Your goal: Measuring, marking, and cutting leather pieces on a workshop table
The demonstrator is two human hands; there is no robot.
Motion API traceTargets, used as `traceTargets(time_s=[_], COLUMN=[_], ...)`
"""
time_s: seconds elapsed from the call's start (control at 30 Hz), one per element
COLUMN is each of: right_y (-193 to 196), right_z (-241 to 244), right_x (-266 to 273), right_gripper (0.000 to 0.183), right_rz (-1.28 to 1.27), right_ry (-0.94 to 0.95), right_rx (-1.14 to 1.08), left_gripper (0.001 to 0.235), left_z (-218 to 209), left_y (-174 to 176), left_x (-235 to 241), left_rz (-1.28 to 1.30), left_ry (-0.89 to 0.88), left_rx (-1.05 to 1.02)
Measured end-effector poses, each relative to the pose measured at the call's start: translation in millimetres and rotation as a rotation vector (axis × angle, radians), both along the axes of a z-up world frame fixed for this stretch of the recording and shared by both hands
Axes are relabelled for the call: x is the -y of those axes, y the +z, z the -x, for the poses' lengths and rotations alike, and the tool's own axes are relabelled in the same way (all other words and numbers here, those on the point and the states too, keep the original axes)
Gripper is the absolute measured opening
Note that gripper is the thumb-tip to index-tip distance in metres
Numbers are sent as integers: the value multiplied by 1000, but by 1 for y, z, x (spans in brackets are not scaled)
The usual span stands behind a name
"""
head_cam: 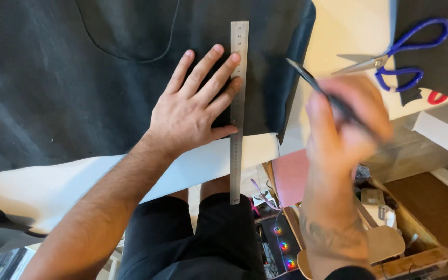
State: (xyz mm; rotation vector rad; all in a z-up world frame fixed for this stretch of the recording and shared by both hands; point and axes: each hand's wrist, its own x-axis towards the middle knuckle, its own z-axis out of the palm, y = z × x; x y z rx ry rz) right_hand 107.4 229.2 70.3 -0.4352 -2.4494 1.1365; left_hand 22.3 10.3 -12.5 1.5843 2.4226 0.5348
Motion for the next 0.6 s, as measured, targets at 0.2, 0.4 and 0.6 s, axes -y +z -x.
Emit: traceTargets(time_s=[0.2,0.4,0.6], right_y=[-41,-57,-59], right_z=[79,82,81], right_x=[-30,-28,-29], right_gripper=[7,7,7], right_rz=[241,215,202], right_ry=[339,378,355], right_rx=[122,153,126], left_gripper=[78,73,75], left_z=[2,3,3], left_y=[1,0,-2], left_x=[0,0,1], left_rz=[-40,-64,-46], left_ry=[5,25,15], left_rx=[2,-18,-2])
